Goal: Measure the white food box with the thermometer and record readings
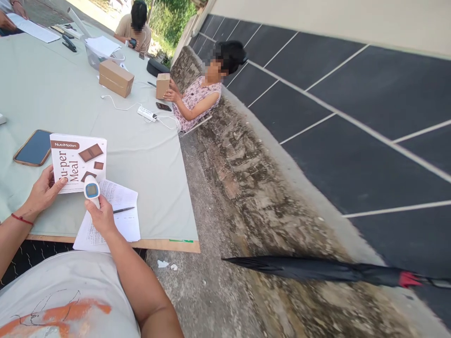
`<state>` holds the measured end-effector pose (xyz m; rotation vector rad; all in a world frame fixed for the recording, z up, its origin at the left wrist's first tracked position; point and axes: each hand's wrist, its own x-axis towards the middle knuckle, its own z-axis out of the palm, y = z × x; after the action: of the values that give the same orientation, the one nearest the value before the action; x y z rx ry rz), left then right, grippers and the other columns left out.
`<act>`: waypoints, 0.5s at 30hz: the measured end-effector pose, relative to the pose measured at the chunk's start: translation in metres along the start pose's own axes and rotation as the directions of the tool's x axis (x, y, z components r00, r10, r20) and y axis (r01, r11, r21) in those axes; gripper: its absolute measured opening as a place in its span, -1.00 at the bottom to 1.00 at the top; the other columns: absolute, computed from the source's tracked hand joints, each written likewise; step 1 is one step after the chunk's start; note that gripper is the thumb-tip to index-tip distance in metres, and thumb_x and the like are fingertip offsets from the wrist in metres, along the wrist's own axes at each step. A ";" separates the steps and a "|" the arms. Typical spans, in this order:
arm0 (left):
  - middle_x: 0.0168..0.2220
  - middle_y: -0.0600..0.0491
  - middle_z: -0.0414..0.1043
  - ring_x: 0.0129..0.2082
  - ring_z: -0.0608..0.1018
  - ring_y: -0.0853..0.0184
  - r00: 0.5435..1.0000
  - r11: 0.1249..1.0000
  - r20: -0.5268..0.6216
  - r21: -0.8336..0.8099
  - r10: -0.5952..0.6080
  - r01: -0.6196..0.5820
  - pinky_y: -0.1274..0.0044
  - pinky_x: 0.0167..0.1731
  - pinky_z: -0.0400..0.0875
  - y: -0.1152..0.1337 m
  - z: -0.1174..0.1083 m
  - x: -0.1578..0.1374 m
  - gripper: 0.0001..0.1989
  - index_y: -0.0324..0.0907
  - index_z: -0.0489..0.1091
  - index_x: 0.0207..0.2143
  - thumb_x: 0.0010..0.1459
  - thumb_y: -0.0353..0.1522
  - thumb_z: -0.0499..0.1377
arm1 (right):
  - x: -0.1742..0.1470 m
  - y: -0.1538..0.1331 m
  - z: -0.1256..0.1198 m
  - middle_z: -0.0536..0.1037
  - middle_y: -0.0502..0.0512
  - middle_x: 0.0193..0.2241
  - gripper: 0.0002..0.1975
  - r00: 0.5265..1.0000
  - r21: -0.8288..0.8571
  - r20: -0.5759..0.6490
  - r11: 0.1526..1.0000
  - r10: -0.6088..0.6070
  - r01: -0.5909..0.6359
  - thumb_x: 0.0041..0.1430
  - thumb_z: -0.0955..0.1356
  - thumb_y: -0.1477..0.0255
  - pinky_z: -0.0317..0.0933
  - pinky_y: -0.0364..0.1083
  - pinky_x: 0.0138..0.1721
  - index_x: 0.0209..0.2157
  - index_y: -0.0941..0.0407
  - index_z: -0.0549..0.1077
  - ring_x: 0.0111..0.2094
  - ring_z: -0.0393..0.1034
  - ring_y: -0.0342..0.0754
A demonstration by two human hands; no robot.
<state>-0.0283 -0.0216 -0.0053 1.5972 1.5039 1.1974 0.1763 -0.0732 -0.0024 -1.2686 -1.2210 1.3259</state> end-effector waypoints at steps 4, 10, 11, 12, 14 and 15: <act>0.06 -0.24 0.45 -0.18 0.55 0.14 1.000 1.000 0.003 0.002 0.010 -0.010 0.26 -0.20 0.49 -0.001 0.000 0.001 -0.10 -0.25 0.07 0.31 0.12 0.14 0.13 | 0.003 0.004 0.000 0.29 -0.11 -0.56 -0.64 1.000 -0.031 -0.003 1.000 0.002 -0.002 0.00 0.34 0.05 0.11 -0.13 -0.36 -0.44 0.08 0.34 -0.46 0.13 -0.14; 0.08 -0.28 0.43 -0.15 0.53 0.10 1.000 1.000 -0.002 0.024 0.011 -0.011 0.23 -0.18 0.47 -0.001 0.002 0.001 -0.04 -0.30 0.02 0.32 0.11 0.17 0.12 | 0.005 0.003 0.002 0.30 -0.10 -0.53 -0.66 1.000 -0.014 -0.015 1.000 0.002 -0.002 -0.02 0.34 0.07 0.12 -0.12 -0.33 -0.42 0.07 0.34 -0.43 0.14 -0.12; 0.08 -0.29 0.42 -0.14 0.53 0.10 1.000 1.000 -0.005 0.025 0.011 -0.011 0.23 -0.18 0.46 0.000 0.002 0.001 -0.03 -0.31 0.02 0.32 0.10 0.18 0.11 | 0.004 0.003 0.002 0.30 -0.10 -0.52 -0.66 1.000 -0.021 -0.015 1.000 -0.003 0.003 -0.01 0.34 0.08 0.12 -0.12 -0.32 -0.41 0.08 0.34 -0.42 0.15 -0.12; 0.08 -0.30 0.42 -0.14 0.53 0.09 1.000 1.000 -0.005 0.027 0.010 -0.010 0.24 -0.19 0.46 0.001 0.002 0.001 -0.02 -0.33 0.03 0.32 0.10 0.18 0.11 | 0.004 0.002 0.002 0.31 -0.09 -0.52 -0.67 1.000 -0.028 -0.011 1.000 -0.006 0.006 0.00 0.34 0.08 0.13 -0.12 -0.31 -0.41 0.08 0.35 -0.42 0.16 -0.12; 0.08 -0.32 0.42 -0.14 0.53 0.09 1.000 1.000 -0.004 0.025 0.004 -0.004 0.25 -0.20 0.45 0.003 0.001 0.001 0.01 -0.35 0.03 0.32 0.08 0.20 0.11 | 0.003 0.002 0.001 0.31 -0.10 -0.52 -0.67 1.000 -0.031 0.000 1.000 0.000 0.000 0.01 0.34 0.09 0.12 -0.12 -0.32 -0.41 0.08 0.35 -0.42 0.16 -0.12; 0.08 -0.32 0.42 -0.14 0.53 0.08 1.000 1.000 0.000 0.022 0.002 -0.002 0.26 -0.21 0.45 0.004 0.001 0.001 0.01 -0.35 0.03 0.32 0.08 0.20 0.11 | 0.002 0.001 0.001 0.31 -0.10 -0.53 -0.67 1.000 -0.028 0.005 1.000 0.009 -0.009 0.01 0.34 0.08 0.12 -0.12 -0.32 -0.40 0.08 0.35 -0.43 0.16 -0.12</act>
<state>-0.0256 -0.0215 -0.0022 1.6127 1.5209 1.1862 0.1755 -0.0712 -0.0041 -1.2930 -1.2426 1.3229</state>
